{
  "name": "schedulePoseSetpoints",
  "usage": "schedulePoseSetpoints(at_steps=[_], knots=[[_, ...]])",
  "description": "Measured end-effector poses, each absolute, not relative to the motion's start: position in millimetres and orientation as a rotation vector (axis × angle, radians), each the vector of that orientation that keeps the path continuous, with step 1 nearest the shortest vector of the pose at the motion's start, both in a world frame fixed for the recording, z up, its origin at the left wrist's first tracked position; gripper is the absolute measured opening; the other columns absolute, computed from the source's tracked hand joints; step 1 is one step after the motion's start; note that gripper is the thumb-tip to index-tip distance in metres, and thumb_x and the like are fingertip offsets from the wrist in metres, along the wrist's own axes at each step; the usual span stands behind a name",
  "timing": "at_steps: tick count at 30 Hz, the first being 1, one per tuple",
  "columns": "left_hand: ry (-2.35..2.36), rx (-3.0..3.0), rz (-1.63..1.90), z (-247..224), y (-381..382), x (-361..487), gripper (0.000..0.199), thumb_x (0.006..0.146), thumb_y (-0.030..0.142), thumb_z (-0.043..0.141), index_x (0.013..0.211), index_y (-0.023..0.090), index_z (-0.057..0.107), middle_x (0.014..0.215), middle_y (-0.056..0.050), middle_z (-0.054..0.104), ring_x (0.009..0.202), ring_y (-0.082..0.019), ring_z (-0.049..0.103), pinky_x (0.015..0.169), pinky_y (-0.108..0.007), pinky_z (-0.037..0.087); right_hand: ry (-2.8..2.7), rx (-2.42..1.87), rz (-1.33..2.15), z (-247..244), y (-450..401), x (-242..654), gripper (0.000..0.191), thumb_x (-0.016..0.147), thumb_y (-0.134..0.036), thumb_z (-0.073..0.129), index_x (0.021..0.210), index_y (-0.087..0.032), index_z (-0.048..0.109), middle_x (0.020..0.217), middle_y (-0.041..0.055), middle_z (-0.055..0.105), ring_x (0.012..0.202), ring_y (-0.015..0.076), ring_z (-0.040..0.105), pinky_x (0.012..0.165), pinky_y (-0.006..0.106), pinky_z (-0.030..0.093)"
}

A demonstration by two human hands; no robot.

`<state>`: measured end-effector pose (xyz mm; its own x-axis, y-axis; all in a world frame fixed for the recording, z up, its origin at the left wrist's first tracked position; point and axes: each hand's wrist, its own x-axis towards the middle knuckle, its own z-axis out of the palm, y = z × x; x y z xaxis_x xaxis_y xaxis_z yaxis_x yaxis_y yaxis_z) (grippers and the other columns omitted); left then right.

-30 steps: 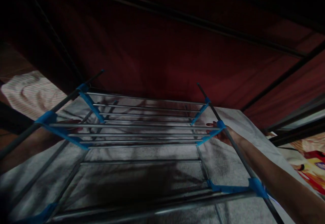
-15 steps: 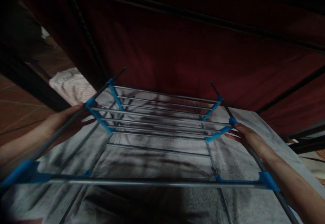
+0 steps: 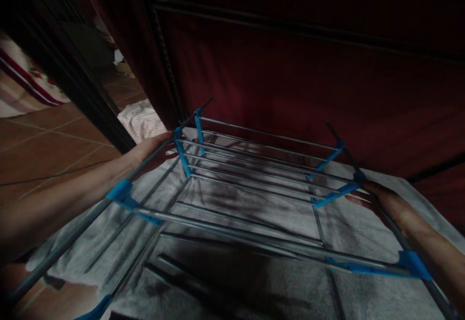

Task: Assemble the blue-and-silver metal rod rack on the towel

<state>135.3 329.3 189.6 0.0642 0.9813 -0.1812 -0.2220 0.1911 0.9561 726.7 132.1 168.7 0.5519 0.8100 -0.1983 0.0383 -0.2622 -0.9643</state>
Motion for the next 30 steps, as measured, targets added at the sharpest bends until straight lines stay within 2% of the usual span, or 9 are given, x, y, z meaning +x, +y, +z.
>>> schedulePoseSetpoints(at_steps=[9,14,18,21,26,30], knots=[[1.096,0.969,1.128,186,352,144,0.023,0.076,0.036,0.066,0.095,0.023,0.067,0.107,-0.003,0.067,0.091,-0.02,0.06,0.071,-0.031,0.045,-0.706,-1.63,0.848,162,148,738,0.02,0.079,-0.023,0.063,0.097,-0.018,0.07,0.117,0.0126,0.066,0.095,0.0246,0.069,0.072,0.03,0.063],[1.089,0.997,1.134,184,351,143,0.026,0.073,0.037,0.068,0.094,0.021,0.065,0.102,-0.004,0.067,0.089,-0.02,0.06,0.073,-0.031,0.046,-0.713,-1.694,0.83,170,148,728,0.013,0.083,-0.024,0.059,0.093,-0.02,0.068,0.123,0.0132,0.063,0.1,0.0229,0.067,0.074,0.03,0.062],[1.063,1.013,1.129,183,351,141,0.028,0.074,0.038,0.07,0.095,0.021,0.065,0.101,-0.004,0.067,0.09,-0.02,0.06,0.078,-0.032,0.046,-0.732,-1.712,0.831,169,148,730,0.016,0.085,-0.024,0.06,0.098,-0.022,0.068,0.124,0.0144,0.062,0.1,0.022,0.066,0.076,0.031,0.06],[1.057,1.035,1.089,182,352,139,0.025,0.08,0.038,0.066,0.098,0.021,0.065,0.103,-0.002,0.067,0.096,-0.02,0.058,0.09,-0.037,0.044,-0.72,-1.723,0.801,169,147,727,0.016,0.087,-0.024,0.056,0.099,-0.021,0.066,0.124,0.0131,0.061,0.095,0.0183,0.066,0.076,0.029,0.058],[1.069,1.09,1.041,178,360,128,0.027,0.089,0.037,0.058,0.11,0.021,0.065,0.107,-0.002,0.069,0.108,-0.022,0.055,0.106,-0.046,0.033,-0.673,-1.786,0.811,180,138,712,0.032,0.095,-0.037,0.051,0.119,-0.018,0.057,0.121,0.0099,0.061,0.085,0.0108,0.062,0.079,0.023,0.054],[1.14,1.071,0.994,179,359,113,0.023,0.092,0.033,0.053,0.108,0.023,0.067,0.105,0.0,0.07,0.106,-0.02,0.056,0.107,-0.043,0.036,-0.654,-1.873,0.807,190,116,705,0.04,0.098,-0.036,0.045,0.131,-0.014,0.05,0.127,0.0136,0.058,0.086,0.0105,0.062,0.079,0.023,0.054]])
